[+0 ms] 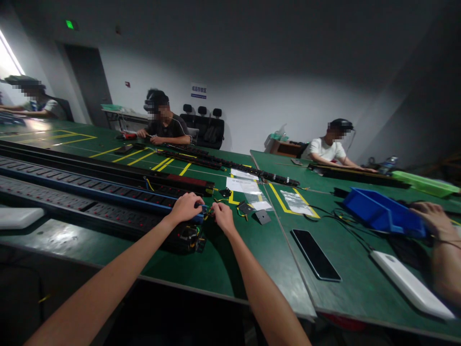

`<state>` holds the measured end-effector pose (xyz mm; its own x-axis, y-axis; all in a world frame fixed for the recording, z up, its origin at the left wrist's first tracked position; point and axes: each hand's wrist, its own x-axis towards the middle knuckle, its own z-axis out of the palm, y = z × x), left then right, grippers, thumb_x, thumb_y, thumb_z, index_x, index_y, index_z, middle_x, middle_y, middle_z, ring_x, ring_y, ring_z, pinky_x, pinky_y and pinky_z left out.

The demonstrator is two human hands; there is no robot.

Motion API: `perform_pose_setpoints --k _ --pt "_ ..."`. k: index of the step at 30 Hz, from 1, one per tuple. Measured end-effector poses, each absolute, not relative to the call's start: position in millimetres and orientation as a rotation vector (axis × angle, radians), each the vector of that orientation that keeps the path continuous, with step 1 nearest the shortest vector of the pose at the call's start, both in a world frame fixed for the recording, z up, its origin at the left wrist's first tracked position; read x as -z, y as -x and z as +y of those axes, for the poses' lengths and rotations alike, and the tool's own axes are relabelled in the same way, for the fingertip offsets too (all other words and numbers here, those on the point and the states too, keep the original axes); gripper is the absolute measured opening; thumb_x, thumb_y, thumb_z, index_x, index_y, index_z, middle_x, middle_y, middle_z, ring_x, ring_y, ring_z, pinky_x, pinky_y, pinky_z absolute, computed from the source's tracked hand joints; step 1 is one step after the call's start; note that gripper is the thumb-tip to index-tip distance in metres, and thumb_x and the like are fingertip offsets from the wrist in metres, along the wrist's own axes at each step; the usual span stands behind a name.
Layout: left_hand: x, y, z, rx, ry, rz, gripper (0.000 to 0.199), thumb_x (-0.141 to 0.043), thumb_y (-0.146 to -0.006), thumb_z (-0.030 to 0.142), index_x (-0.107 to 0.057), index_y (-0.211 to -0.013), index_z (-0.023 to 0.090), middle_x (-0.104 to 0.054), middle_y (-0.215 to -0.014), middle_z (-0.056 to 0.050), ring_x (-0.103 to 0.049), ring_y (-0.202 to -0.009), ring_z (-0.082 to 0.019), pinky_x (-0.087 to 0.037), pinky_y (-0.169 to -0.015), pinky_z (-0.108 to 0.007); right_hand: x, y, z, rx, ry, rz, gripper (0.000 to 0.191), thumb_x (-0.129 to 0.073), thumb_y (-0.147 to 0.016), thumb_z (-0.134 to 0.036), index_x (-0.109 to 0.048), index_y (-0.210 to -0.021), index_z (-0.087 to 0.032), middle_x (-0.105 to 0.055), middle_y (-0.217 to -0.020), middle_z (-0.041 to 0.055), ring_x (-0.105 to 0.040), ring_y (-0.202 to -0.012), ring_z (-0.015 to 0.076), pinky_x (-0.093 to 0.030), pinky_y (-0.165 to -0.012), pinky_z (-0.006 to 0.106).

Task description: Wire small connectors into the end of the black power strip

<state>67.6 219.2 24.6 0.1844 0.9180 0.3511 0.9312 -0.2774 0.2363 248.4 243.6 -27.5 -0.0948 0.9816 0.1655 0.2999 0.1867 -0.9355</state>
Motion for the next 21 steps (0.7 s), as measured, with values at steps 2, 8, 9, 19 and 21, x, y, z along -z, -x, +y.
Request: perform_pose_setpoints --k 2,8,9,19,21 --pt "-24.2 -67.3 219.5 0.675 2.394 -1.867 0.021 -0.060 -0.080 0.030 -0.075 -0.095 0.028 -0.068 -0.101 -0.004 -0.061 -0.098 -0.023 -0.049 -0.090 -0.034 27.7 -248.8 243.9 -0.968 1.260 -1.572 0.042 -0.047 -0.085 -0.054 -0.066 -0.079 -0.017 -0.058 -0.062 -0.0002 -0.048 -0.043 0.0119 -0.034 -0.039 0.022" --pt "-22.2 -67.1 220.2 0.683 2.393 -1.857 0.021 -0.060 -0.080 0.030 -0.075 -0.095 0.029 -0.068 -0.101 -0.004 -0.062 -0.097 -0.023 -0.049 -0.090 -0.034 30.2 -249.3 245.2 -0.946 1.278 -1.585 0.042 -0.046 -0.086 -0.054 -0.066 -0.079 -0.017 -0.057 -0.062 -0.0005 -0.050 -0.044 0.0117 -0.035 -0.040 0.021" --pt "-21.8 -67.1 220.3 0.685 2.393 -1.855 0.021 -0.060 -0.080 0.030 -0.075 -0.095 0.029 -0.068 -0.101 -0.004 -0.062 -0.098 -0.023 -0.050 -0.090 -0.034 30.7 -249.4 245.4 -0.938 1.281 -1.594 0.042 -0.046 -0.086 -0.054 -0.066 -0.079 -0.017 -0.057 -0.062 -0.0007 -0.050 -0.045 0.0120 -0.036 -0.040 0.021" --pt "-20.7 -66.2 221.2 0.687 2.393 -1.843 0.021 -0.060 -0.080 0.029 -0.075 -0.094 0.029 -0.068 -0.100 -0.004 -0.061 -0.096 -0.023 -0.049 -0.089 -0.034 30.8 -249.4 245.4 -0.807 1.304 -1.773 0.043 -0.043 -0.091 -0.052 -0.057 -0.069 -0.019 -0.061 -0.062 0.0004 -0.054 -0.053 0.0127 -0.038 -0.051 0.021" --pt "-21.1 -66.3 220.8 0.684 2.392 -1.844 0.020 -0.060 -0.079 0.029 -0.074 -0.094 0.029 -0.068 -0.099 -0.003 -0.061 -0.096 -0.023 -0.049 -0.089 -0.034 30.3 -249.6 245.3 -0.771 1.322 -1.817 0.043 -0.041 -0.093 -0.051 -0.058 -0.069 -0.019 -0.064 -0.065 0.0011 -0.056 -0.057 0.0133 -0.038 -0.052 0.021"
